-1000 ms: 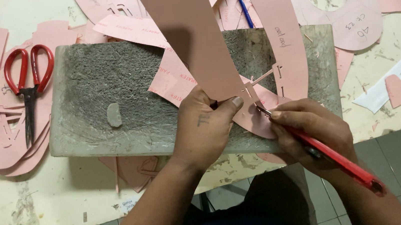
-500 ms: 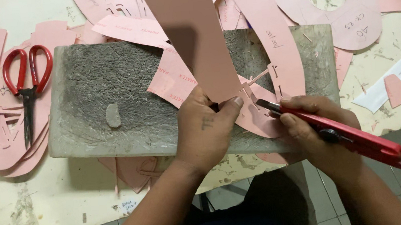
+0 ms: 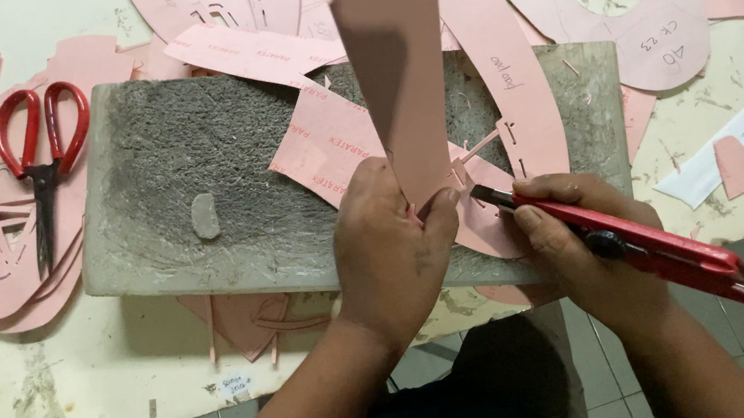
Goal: The person uses a red utility knife to cut pink foam pieces on a gray cutting mat. They hold the foam with the left hand and guide the knife with the right, making several precise cuts along marked lines. The workspace contains scattered foam scraps, a pair of scissors, and a shoe last.
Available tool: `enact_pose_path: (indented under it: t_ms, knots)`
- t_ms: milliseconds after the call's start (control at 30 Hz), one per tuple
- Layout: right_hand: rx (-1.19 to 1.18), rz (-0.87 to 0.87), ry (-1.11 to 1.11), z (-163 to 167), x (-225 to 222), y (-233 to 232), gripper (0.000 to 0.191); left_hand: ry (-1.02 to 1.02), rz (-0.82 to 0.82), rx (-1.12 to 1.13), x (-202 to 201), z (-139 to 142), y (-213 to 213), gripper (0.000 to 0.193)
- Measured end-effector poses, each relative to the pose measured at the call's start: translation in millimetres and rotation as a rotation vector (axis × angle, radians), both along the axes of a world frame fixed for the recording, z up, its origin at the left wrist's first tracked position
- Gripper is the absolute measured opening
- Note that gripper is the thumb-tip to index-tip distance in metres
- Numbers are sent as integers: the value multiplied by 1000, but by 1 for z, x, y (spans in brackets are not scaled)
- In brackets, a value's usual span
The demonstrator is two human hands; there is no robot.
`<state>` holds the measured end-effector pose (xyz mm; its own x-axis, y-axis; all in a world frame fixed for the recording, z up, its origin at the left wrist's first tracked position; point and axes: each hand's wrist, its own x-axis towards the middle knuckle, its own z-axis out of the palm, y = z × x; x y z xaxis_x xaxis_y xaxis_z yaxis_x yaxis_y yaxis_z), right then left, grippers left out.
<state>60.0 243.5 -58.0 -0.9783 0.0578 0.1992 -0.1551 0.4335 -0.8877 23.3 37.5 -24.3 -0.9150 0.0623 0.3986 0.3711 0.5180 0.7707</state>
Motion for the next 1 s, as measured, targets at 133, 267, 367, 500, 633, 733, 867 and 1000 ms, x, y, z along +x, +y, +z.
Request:
enact_pose_path:
  t_ms: [133,267,367,500,633,733,867,1000]
  knots:
    - [-23,-5,-3,-1,0,-2,24,-234,-8,-90,-5,1,-6,23]
    - [-1,7,6,1,-1,-3,24,-291,-39,-105,-11,3,-10,25]
    - [54,-20,14,2,1,-3,24,-296,-47,-118,-13,3,-10,25]
    - [43,-16,19,1,0,-3,24,-311,-51,-120,-13,5,-12,26]
    - [31,-7,25,0,0,-2,23,-344,-49,-133,-14,6,-11,27]
    - [16,-17,17,0,0,-3,24,-383,-46,-151,-16,7,-10,28]
    - [-6,-13,-6,2,-1,-3,24,-359,-55,-157,-16,7,-11,28]
    - [60,4,8,4,-1,-4,21,-328,-45,-146,-16,4,-10,27]
